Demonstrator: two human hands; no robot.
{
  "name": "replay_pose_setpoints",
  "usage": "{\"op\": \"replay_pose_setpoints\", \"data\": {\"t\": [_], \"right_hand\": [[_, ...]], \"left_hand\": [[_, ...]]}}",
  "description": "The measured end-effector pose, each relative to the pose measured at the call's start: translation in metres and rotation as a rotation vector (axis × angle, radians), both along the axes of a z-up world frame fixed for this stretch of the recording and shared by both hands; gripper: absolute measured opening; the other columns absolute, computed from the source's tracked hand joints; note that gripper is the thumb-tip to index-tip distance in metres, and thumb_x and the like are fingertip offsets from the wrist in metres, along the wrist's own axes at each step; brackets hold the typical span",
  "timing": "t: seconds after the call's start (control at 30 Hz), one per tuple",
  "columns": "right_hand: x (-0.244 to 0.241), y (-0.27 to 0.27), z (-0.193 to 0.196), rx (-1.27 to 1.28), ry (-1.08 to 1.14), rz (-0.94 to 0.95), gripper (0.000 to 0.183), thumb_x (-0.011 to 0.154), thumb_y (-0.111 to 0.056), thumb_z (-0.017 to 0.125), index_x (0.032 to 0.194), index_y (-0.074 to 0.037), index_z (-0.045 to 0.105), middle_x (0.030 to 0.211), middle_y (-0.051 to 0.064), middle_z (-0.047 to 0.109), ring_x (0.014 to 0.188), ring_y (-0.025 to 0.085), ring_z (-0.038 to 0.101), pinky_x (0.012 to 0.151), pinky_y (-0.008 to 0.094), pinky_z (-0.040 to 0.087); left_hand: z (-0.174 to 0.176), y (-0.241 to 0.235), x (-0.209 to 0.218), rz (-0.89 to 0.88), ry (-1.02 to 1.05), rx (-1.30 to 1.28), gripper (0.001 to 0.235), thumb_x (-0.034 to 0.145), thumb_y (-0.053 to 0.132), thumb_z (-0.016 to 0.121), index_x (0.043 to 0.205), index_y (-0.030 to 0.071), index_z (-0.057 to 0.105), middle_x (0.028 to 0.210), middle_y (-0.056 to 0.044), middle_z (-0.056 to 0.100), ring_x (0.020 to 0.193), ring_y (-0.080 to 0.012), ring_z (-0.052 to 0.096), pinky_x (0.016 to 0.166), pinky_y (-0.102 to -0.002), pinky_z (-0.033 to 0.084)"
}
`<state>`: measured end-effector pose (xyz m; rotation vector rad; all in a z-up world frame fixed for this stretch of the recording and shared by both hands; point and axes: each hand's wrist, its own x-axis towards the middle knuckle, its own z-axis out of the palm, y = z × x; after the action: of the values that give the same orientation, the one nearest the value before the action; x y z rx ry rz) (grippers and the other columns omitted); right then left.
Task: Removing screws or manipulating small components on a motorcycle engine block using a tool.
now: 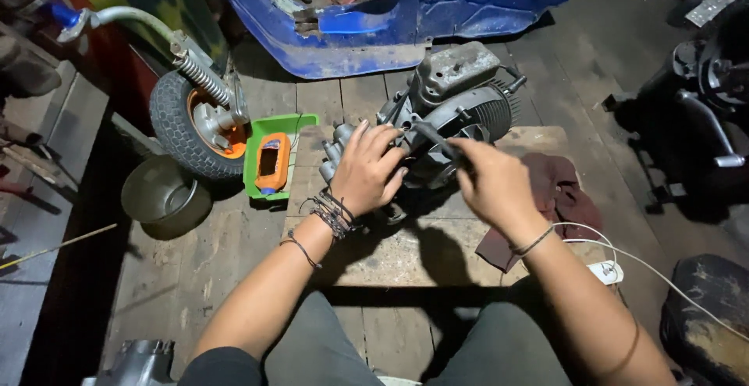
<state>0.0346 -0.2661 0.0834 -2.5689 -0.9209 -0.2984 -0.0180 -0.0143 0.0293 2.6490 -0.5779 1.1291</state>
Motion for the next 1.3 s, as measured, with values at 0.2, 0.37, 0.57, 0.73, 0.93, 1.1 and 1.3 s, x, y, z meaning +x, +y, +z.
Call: {"op": "replay_pose_setpoints", "data": {"t": [0.2, 0.37, 0.57, 0.73, 0.93, 1.1, 1.3], "right_hand": [[0.010, -0.011, 0.015, 0.003, -0.056, -0.044, 0.039, 0.094, -0.021, 0.064, 0.133, -0.025, 0.066, 0.109, 0.009, 0.075, 0.104, 0.035, 0.071, 0.080, 0.053, 0.059], [0.000, 0.000, 0.008, -0.049, 0.007, -0.014, 0.060, 0.083, -0.015, 0.069, 0.141, -0.027, 0.060, 0.118, 0.008, 0.073, 0.110, 0.035, 0.070, 0.084, 0.054, 0.058], [0.009, -0.008, 0.016, -0.038, 0.021, -0.012, 0.057, 0.085, -0.015, 0.067, 0.140, -0.031, 0.062, 0.112, 0.006, 0.073, 0.102, 0.037, 0.071, 0.081, 0.055, 0.059], [0.003, 0.000, 0.016, -0.134, 0.036, -0.064, 0.068, 0.085, -0.019, 0.067, 0.149, -0.037, 0.052, 0.112, 0.007, 0.070, 0.097, 0.040, 0.071, 0.081, 0.059, 0.059], [0.017, -0.014, 0.009, -0.055, 0.038, -0.013, 0.060, 0.088, -0.013, 0.066, 0.144, -0.034, 0.061, 0.116, 0.004, 0.073, 0.109, 0.035, 0.070, 0.085, 0.055, 0.058], [-0.003, 0.002, 0.006, -0.175, 0.085, 0.041, 0.073, 0.084, -0.016, 0.065, 0.153, -0.032, 0.050, 0.112, 0.008, 0.073, 0.105, 0.036, 0.071, 0.082, 0.055, 0.059], [0.013, -0.012, 0.010, -0.073, 0.060, -0.013, 0.072, 0.087, -0.015, 0.067, 0.155, -0.033, 0.051, 0.123, 0.007, 0.072, 0.114, 0.035, 0.068, 0.089, 0.055, 0.057]], "left_hand": [[0.006, -0.001, -0.004, -0.019, 0.019, -0.029, 0.025, 0.093, 0.033, 0.065, 0.108, 0.012, 0.066, 0.133, -0.012, 0.059, 0.131, -0.0324, 0.053, 0.116, -0.057, 0.031], [0.005, -0.004, -0.002, -0.026, 0.041, -0.038, 0.028, 0.093, 0.034, 0.065, 0.108, 0.011, 0.064, 0.133, -0.013, 0.058, 0.130, -0.0334, 0.054, 0.114, -0.055, 0.035], [0.012, -0.006, -0.004, -0.036, 0.043, -0.075, 0.029, 0.093, 0.034, 0.064, 0.108, 0.009, 0.062, 0.131, -0.015, 0.057, 0.127, -0.0355, 0.055, 0.104, -0.050, 0.044], [0.012, -0.005, -0.003, -0.041, 0.049, -0.081, 0.030, 0.091, 0.033, 0.064, 0.108, 0.009, 0.062, 0.131, -0.015, 0.057, 0.127, -0.0355, 0.055, 0.099, -0.047, 0.047], [0.011, -0.007, -0.006, -0.021, 0.041, -0.077, 0.030, 0.091, 0.035, 0.065, 0.107, 0.010, 0.063, 0.131, -0.014, 0.057, 0.127, -0.0348, 0.055, 0.098, -0.045, 0.047], [0.009, -0.007, -0.005, -0.020, 0.047, -0.076, 0.032, 0.091, 0.035, 0.064, 0.108, 0.009, 0.061, 0.131, -0.015, 0.057, 0.128, -0.0356, 0.055, 0.098, -0.045, 0.047], [0.015, -0.006, -0.006, -0.049, 0.032, -0.083, 0.030, 0.094, 0.036, 0.062, 0.107, 0.009, 0.063, 0.130, -0.014, 0.059, 0.129, -0.0345, 0.056, 0.100, -0.045, 0.048]]}}
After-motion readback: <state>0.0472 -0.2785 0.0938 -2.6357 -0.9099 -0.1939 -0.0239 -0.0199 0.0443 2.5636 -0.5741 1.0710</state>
